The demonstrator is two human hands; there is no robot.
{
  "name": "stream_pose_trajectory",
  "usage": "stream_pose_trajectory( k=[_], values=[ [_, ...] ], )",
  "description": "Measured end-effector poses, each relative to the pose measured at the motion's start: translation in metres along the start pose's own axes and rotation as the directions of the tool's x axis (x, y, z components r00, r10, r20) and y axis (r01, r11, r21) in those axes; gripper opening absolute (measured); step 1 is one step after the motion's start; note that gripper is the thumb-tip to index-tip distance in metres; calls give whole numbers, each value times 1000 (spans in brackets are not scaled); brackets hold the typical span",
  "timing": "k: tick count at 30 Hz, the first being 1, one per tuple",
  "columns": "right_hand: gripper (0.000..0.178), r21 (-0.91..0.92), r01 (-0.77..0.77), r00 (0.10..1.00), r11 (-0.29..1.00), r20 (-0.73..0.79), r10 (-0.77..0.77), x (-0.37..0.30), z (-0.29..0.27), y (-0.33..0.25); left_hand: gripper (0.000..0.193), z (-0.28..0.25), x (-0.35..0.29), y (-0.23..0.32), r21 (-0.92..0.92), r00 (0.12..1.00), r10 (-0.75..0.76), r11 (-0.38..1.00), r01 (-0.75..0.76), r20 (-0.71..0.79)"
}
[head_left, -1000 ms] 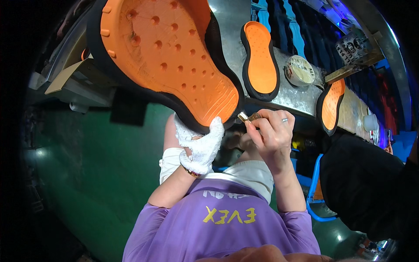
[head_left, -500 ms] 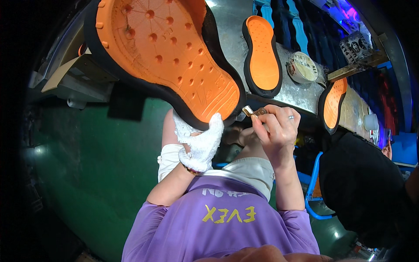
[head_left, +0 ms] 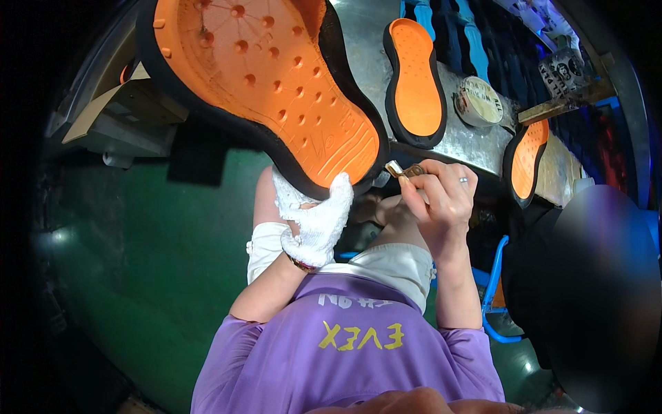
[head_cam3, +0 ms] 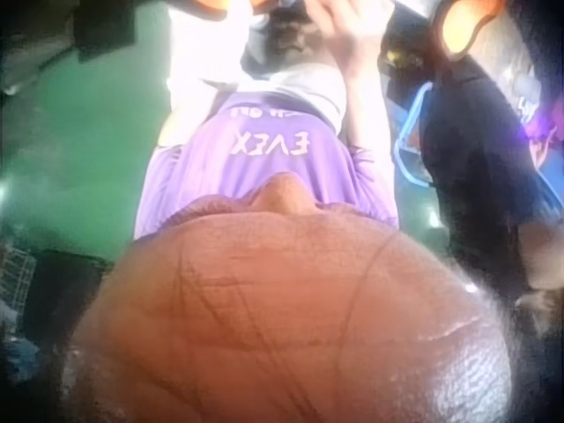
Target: The person applies glue to the edges of shoe soles using a small brush. They repeatedly dip the brush into a container and coat the perimeter of orange and gray soles, then place them on the workbench.
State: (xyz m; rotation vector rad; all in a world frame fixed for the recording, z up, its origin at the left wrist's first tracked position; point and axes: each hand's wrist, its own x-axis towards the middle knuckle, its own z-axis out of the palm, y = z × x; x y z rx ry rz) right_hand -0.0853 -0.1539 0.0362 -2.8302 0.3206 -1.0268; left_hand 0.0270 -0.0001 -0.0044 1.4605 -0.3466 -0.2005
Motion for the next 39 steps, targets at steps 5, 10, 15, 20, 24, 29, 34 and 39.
stream_pose_trajectory(
  k=[5,10,15,20,24,29,34,39],
  values=[
    [16,11,48,998,999,49,-48,4,0,1,23,-5,-4,-33,203,986,141,966,-157,92],
    [18,43,112,985,993,131,-117,5,-4,-3,26,-2,-1,-28,-26,995,-98,995,98,12],
    [20,53,157,968,986,190,-164,0,-10,-1,27,0,1,-8,44,1000,-28,999,28,3],
    [21,119,183,959,976,199,-204,-9,-12,3,29,0,-2,1,-27,990,-141,990,141,3],
    [22,154,194,954,969,200,-223,-19,-9,5,32,-2,2,-4,49,996,-88,995,86,28],
    [26,192,99,992,976,56,-112,-20,-17,7,31,-3,-1,-6,61,994,-87,995,83,62],
    [20,168,95,990,981,90,-111,-18,-14,2,28,-7,-3,-35,-489,716,-545,524,698,437],
    [19,102,87,995,991,32,-90,-20,-10,6,27,-6,-4,14,-190,838,-312,882,430,448]
  ],
)
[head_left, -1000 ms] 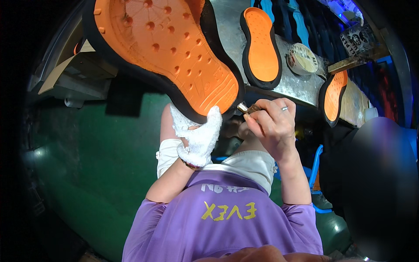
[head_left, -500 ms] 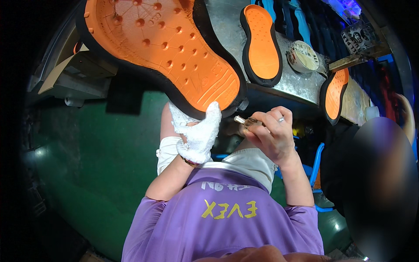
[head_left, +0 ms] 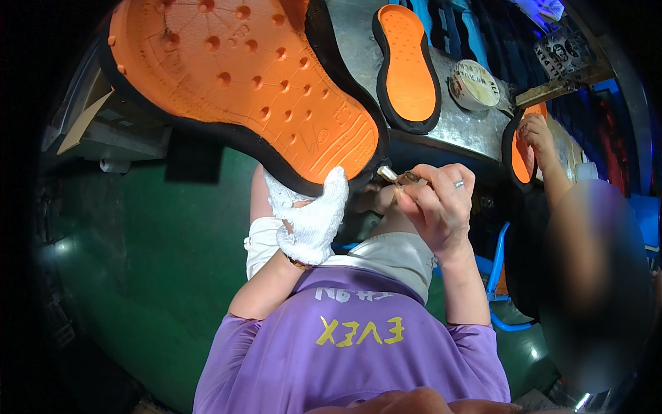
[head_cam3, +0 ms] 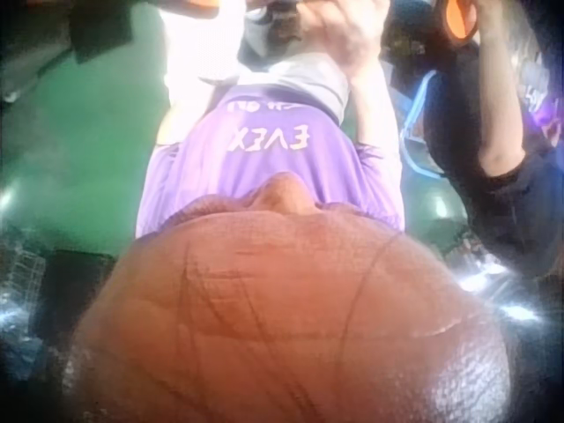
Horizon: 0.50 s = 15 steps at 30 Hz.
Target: The person applies glue to the edges of shoe soles using a small brush. They repeatedly dip the brush into a container and coat the perimeter of orange and gray soles, then place them on the workbench.
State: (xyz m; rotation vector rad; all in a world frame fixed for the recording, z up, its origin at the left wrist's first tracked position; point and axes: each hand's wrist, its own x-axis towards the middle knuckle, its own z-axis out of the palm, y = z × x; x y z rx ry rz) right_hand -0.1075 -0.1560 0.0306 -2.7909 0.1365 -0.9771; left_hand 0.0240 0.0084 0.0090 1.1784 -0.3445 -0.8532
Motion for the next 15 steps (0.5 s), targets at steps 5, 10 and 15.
stream_pose_trajectory(
  k=[5,10,15],
  values=[
    [19,-94,-32,999,995,-39,29,-1,0,7,26,11,-6,20,187,980,190,966,-176,-57],
    [19,-117,-61,995,991,-85,51,-5,2,15,26,-1,0,4,298,935,351,898,-323,-44],
    [20,-16,-42,997,999,-64,41,-4,-2,7,23,8,-7,12,98,976,196,977,-187,-93]
  ],
)
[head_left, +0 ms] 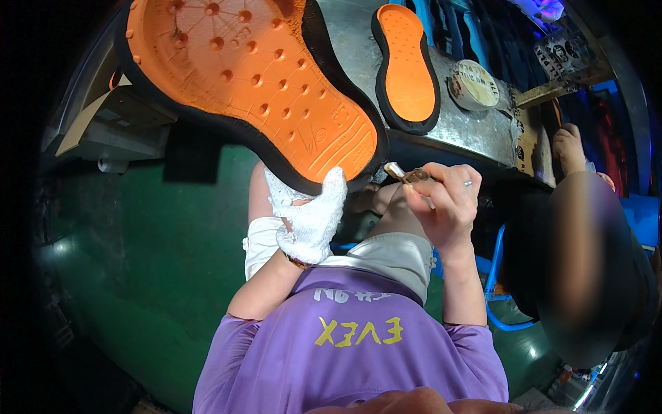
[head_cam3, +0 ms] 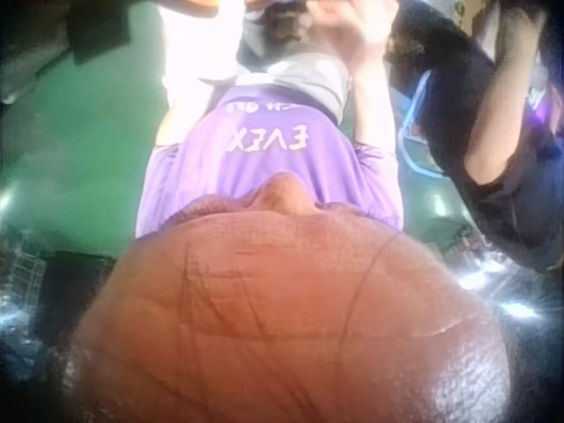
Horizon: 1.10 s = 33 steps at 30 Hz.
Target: The person applies glue to the edges of shoe soles using a small brush. They repeatedly dip the brush into a container and coat the perimeter of orange and gray soles, then place them on the workbench.
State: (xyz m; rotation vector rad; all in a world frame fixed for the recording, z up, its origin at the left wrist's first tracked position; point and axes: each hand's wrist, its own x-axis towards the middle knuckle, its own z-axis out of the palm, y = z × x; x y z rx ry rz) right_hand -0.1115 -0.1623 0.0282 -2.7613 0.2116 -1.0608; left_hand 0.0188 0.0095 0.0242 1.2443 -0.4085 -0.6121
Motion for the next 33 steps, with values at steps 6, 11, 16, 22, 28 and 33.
stream_pose_trajectory(
  k=[6,11,16,22,28,33],
  values=[
    [18,-85,-28,1000,996,-13,27,1,2,4,20,1,0,-3,194,994,76,979,-59,-84],
    [18,-88,-26,1000,996,4,27,5,-5,-4,24,-3,1,-3,370,994,96,926,-72,-47],
    [16,-120,-14,997,993,75,23,7,-4,-6,31,2,-2,-1,75,993,-109,992,105,48],
    [15,-5,-7,989,1000,147,8,3,-9,-15,31,5,-3,1,-44,979,-165,984,171,122],
    [22,49,10,991,999,132,-17,-11,-12,-22,31,6,-3,2,-62,981,-132,988,142,145],
    [25,42,-11,999,999,54,9,-12,-17,-21,31,6,-5,2,-48,990,-70,996,77,123]
  ],
)
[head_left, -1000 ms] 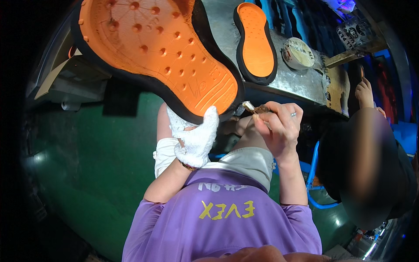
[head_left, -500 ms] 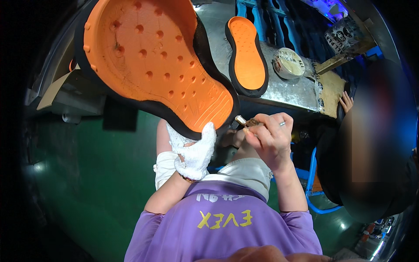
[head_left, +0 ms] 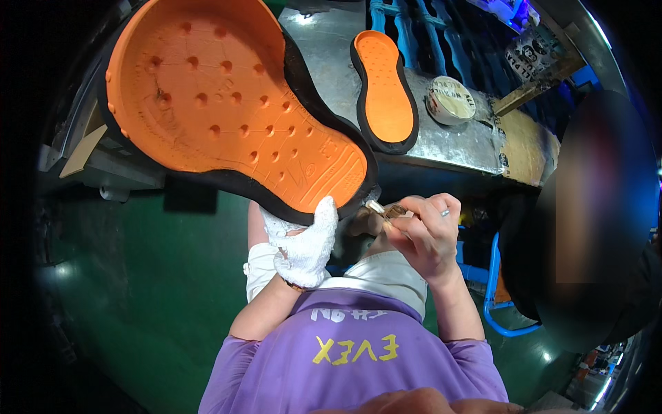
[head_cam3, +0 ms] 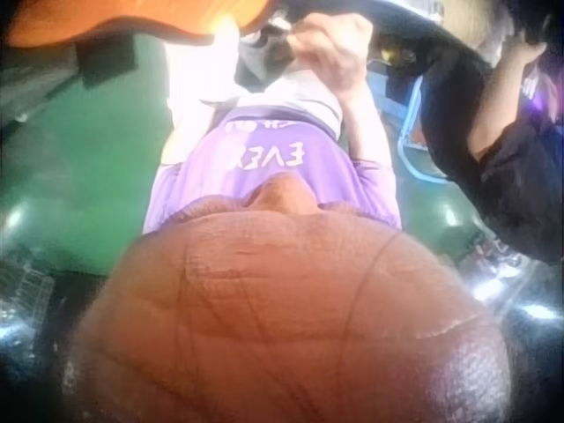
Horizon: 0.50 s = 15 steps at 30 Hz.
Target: The person applies glue to the edges of shoe soles using a small brush. They repeatedly dip the brush into a container and coat the perimeter of orange and gray soles, then place them on the workbench.
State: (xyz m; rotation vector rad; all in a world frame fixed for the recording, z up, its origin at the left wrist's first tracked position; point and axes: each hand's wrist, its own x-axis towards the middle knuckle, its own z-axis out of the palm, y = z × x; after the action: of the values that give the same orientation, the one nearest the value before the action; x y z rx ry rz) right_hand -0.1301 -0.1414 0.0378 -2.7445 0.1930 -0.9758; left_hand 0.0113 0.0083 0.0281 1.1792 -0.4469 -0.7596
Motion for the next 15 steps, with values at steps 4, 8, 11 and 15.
stream_pose_trajectory(
  k=[4,8,11,15],
  values=[
    [20,-76,-20,1000,997,-21,18,2,-1,4,32,-3,0,-3,86,984,136,988,-126,-119],
    [14,-165,-65,997,984,-55,57,2,-1,9,33,-1,-1,-4,117,958,250,965,-235,-141],
    [16,-169,-74,995,983,-80,62,0,-3,12,25,0,-1,1,133,926,377,918,-373,-9],
    [16,-137,-39,996,990,-83,28,0,-3,10,24,-1,-1,-4,170,940,334,932,-319,-67]
  ],
)
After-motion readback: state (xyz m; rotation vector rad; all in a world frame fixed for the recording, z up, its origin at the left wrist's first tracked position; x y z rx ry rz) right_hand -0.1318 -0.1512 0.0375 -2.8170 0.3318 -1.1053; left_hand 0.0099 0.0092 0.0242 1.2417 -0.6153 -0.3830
